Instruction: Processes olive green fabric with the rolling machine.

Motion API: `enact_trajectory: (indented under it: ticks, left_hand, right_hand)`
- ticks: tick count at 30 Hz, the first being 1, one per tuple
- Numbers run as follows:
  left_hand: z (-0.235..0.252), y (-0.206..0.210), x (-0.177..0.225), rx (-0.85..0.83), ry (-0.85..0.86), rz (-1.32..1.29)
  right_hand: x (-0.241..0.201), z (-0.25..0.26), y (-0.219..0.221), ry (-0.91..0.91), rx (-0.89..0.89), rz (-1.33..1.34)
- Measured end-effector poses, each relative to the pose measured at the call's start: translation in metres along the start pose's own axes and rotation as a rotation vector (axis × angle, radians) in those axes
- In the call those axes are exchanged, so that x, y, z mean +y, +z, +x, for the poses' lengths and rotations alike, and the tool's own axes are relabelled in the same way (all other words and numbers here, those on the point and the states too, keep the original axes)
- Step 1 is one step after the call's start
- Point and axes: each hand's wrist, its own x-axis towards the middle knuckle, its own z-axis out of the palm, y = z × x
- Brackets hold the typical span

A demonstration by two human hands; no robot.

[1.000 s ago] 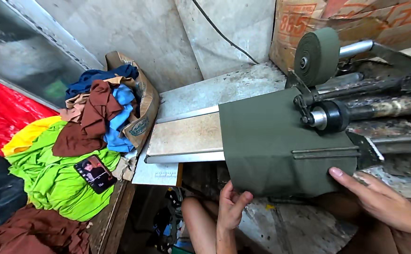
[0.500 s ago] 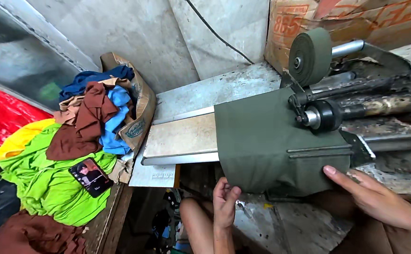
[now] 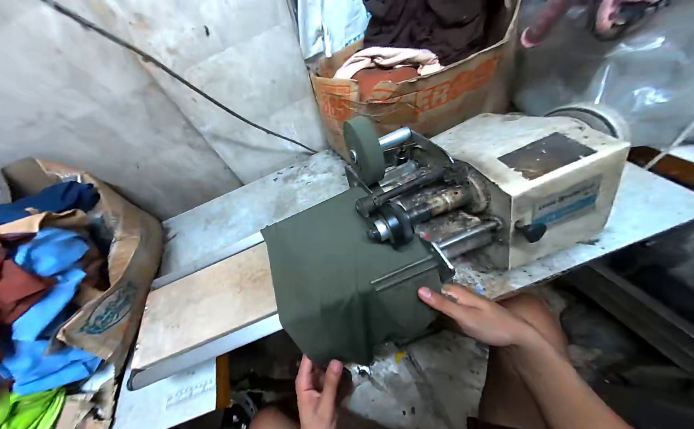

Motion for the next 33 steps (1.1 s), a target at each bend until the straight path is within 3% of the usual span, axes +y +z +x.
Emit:
enact_trajectory:
  ticks: [12, 17, 21, 25, 28, 33]
  left_hand:
    - [0.0, 0.002, 0.004, 0.08, -0.001, -0.071]
    - [0.0, 0.0, 0.002, 0.011, 0.039, -0.177]
    - [0.0, 0.002, 0.003, -0.018, -0.014, -0.101]
    - [-0.001, -0.002, -0.002, 0.01, 0.021, -0.244]
    - [0.001, 0.001, -0.001, -0.013, -0.004, -0.108]
    - [0.0, 0.003, -0.001, 0.023, 0.012, -0.231]
  right_hand:
    - [0.009, -0.004, 0.011, -0.084, 0.148, 0.04]
    - [-0.002, -0.006, 0.008, 0.013, 0.127, 0.038]
    - [-0.002, -0.004, 0.008, -0.047, 0.104, 0.086]
    - [0.0, -0.005, 0.008, -0.063, 0.099, 0.078]
    - [0.001, -0.004, 0.007, -0.072, 0.104, 0.07]
    - [0.008, -0.004, 0.008, -0.122, 0.116, 0.115]
